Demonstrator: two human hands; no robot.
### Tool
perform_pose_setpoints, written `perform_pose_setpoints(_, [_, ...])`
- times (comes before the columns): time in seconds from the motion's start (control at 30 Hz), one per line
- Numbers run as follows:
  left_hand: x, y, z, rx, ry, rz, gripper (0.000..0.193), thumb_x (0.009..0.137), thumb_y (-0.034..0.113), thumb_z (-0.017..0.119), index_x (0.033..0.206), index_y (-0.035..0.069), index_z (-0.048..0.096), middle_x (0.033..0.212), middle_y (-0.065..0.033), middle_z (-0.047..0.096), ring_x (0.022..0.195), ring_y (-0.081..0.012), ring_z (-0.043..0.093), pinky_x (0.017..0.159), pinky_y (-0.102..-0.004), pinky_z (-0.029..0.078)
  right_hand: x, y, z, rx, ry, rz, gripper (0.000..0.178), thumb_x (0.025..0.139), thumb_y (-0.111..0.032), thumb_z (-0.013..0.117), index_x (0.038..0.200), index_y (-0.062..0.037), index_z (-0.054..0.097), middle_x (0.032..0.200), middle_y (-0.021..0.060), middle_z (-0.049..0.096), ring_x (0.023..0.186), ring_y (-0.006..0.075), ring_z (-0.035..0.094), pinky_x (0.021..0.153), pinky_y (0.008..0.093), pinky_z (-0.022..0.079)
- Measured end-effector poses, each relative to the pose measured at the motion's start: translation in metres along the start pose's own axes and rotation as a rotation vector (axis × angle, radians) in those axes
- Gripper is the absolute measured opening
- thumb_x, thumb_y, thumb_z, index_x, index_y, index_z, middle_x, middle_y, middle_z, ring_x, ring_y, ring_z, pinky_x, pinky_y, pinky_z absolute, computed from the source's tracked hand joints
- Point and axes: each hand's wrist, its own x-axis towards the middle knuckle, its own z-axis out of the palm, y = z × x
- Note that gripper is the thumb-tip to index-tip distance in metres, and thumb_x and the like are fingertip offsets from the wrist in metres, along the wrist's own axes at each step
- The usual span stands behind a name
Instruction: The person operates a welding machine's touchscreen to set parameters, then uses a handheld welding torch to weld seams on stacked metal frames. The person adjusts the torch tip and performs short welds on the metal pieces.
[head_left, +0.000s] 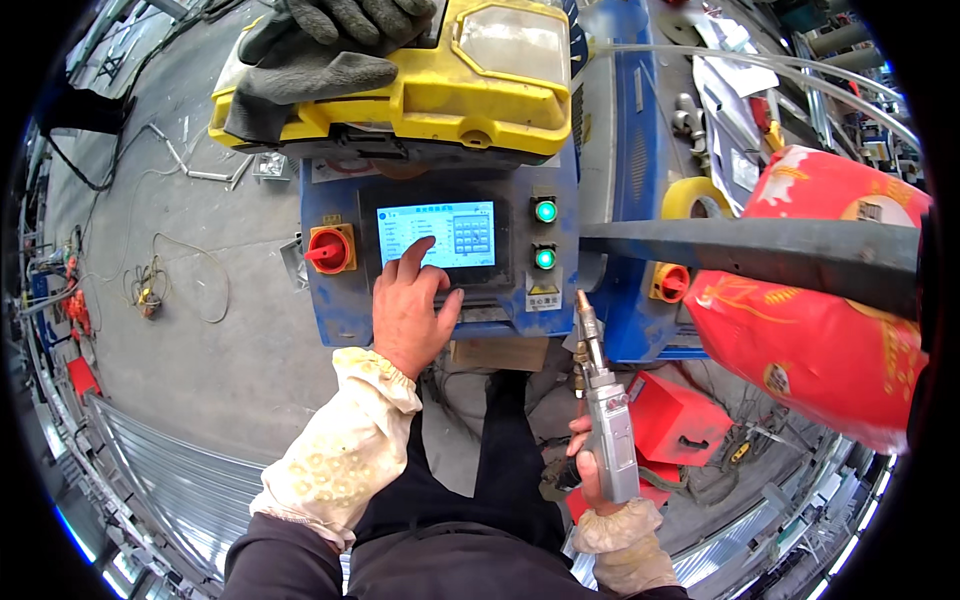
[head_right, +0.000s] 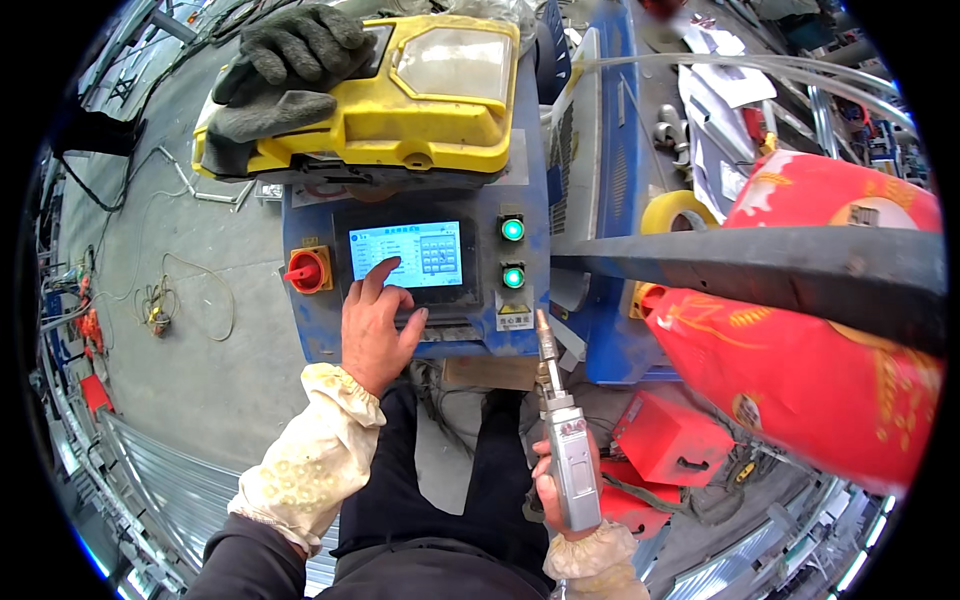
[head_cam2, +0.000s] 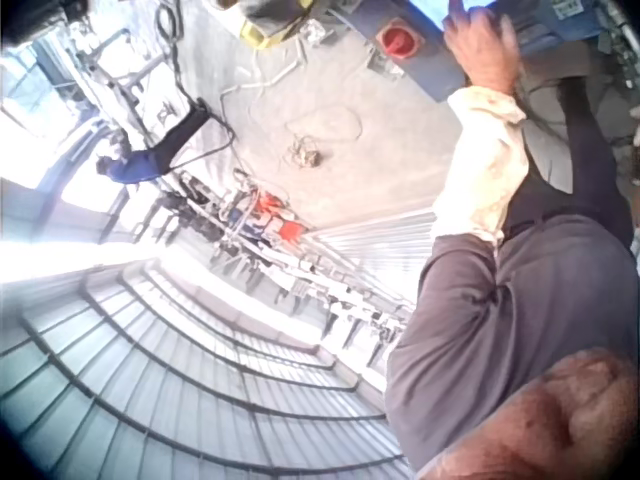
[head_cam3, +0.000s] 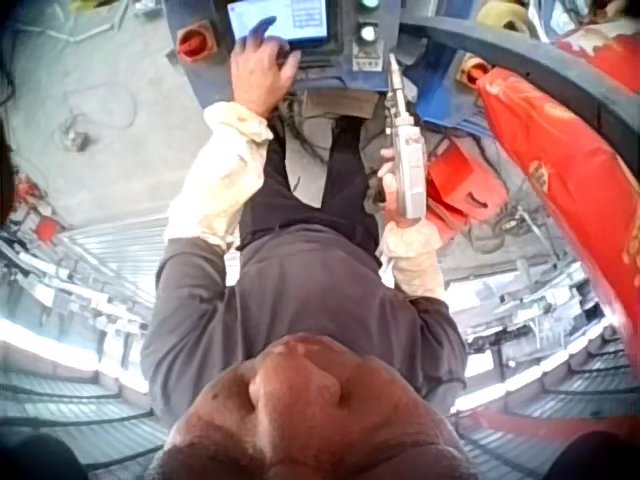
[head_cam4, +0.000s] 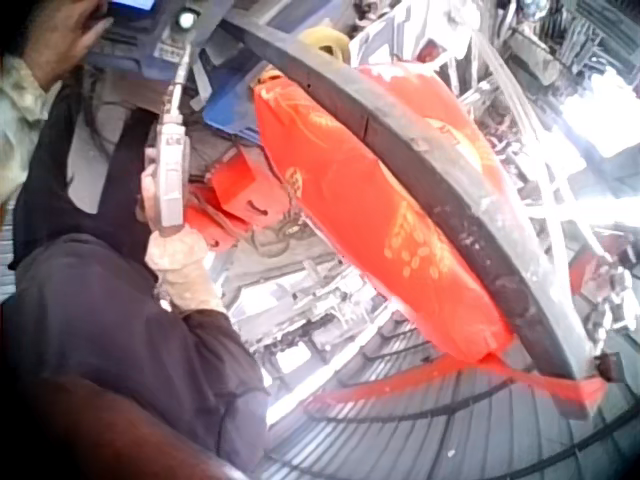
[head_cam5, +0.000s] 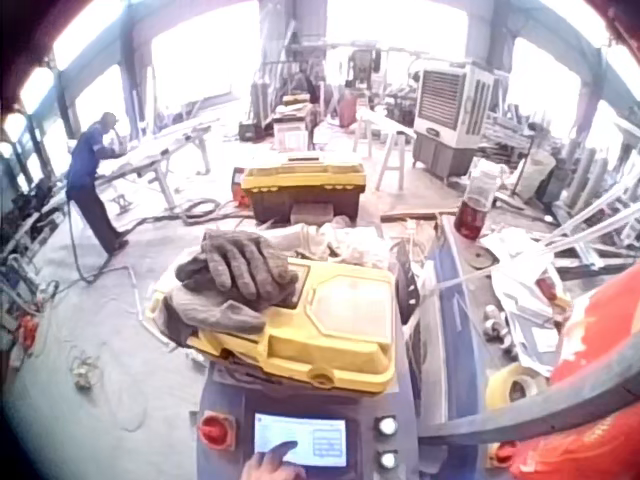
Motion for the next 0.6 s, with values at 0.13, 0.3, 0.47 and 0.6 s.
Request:
perform_pose_setpoints(0.13, [0.007, -0.001, 0.01, 0.024, -0.01, -0.02, 0.022, 0.075, 0.012, 0.08, 0.082, 0.006, 0.061, 0.138, -0.012, 0.058, 0.108, -0.0367, 0.058, 0.091, -0.0454, 0.048, 0.016, 0.002, -0.002, 0.038, 0.001, 0.029, 0.087, 0.093, -0.012, 0.067, 0.16, 0.004, 0.014, 0.121, 0.0188, 0.063, 0.091, 0.0156, 0.064, 0.083, 0.0302, 0.054])
perform_pose_setpoints(0.3, [0.014, 0.0, 0.016, 0.067, -0.012, -0.01, 0.023, 0.076, 0.013, 0.08, 0.085, 0.006, 0.06, 0.137, -0.0118, 0.058, 0.107, -0.0369, 0.058, 0.091, -0.0455, 0.048, 0.015, 0.019, -0.016, -0.076, -0.102, 0.034, 0.083, 0.093, -0.006, 0.062, 0.159, 0.0065, 0.013, 0.12, 0.0203, 0.062, 0.09, 0.0159, 0.063, 0.083, 0.0307, 0.053])
perform_pose_setpoints(0.47, [0.016, -0.001, 0.017, 0.082, -0.015, -0.002, 0.024, 0.076, 0.013, 0.08, 0.086, 0.006, 0.059, 0.138, -0.0116, 0.057, 0.106, -0.0368, 0.057, 0.091, -0.0454, 0.047, 0.012, 0.03, -0.009, -0.021, -0.049, 0.033, 0.083, 0.093, -0.005, 0.061, 0.159, 0.0063, 0.012, 0.12, 0.0205, 0.062, 0.089, 0.0157, 0.063, 0.082, 0.0304, 0.054])
perform_pose_setpoints(0.6, [0.018, -0.003, 0.017, 0.082, -0.031, -0.008, 0.024, 0.076, 0.014, 0.08, 0.085, 0.006, 0.059, 0.138, -0.0109, 0.058, 0.106, -0.0364, 0.057, 0.091, -0.0453, 0.047, 0.018, 0.025, -0.008, -0.056, -0.064, 0.048, 0.083, 0.093, -0.004, 0.06, 0.16, 0.0066, 0.012, 0.12, 0.0215, 0.062, 0.089, 0.016, 0.063, 0.081, 0.0307, 0.054])
